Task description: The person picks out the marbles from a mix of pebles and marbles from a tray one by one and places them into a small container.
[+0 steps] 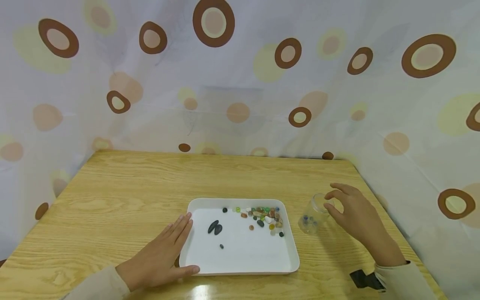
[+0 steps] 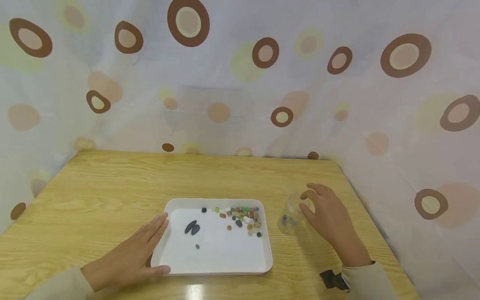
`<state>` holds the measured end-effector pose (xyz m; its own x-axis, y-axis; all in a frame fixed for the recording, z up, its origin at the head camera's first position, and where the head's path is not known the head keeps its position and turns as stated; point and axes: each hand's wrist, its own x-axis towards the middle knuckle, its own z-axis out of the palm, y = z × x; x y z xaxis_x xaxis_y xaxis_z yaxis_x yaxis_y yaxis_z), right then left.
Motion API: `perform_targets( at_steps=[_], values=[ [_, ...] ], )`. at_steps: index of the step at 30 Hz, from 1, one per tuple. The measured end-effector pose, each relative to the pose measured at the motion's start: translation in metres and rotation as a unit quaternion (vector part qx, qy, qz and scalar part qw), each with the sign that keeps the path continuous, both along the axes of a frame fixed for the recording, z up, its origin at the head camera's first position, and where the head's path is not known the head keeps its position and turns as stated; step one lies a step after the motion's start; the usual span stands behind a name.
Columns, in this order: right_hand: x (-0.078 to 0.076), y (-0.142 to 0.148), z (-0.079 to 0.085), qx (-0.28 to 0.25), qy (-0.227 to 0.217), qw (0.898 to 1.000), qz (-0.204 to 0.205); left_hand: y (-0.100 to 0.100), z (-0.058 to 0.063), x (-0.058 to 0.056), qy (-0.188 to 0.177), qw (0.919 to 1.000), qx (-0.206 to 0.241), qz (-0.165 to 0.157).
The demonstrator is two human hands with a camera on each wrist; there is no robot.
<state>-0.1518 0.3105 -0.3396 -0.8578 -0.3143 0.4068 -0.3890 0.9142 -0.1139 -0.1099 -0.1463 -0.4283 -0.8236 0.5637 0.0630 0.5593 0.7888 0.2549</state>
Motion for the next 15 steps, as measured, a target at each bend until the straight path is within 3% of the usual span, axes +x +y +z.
perform_targets(
  at_steps=[15],
  values=[
    [-0.0026, -0.0025, 0.0002, 0.001, -0.001, 1.000, 0.002, 0.0001, -0.0025, -0.0006, 0.006, 1.0000, 0.000, -0.001]
  ],
)
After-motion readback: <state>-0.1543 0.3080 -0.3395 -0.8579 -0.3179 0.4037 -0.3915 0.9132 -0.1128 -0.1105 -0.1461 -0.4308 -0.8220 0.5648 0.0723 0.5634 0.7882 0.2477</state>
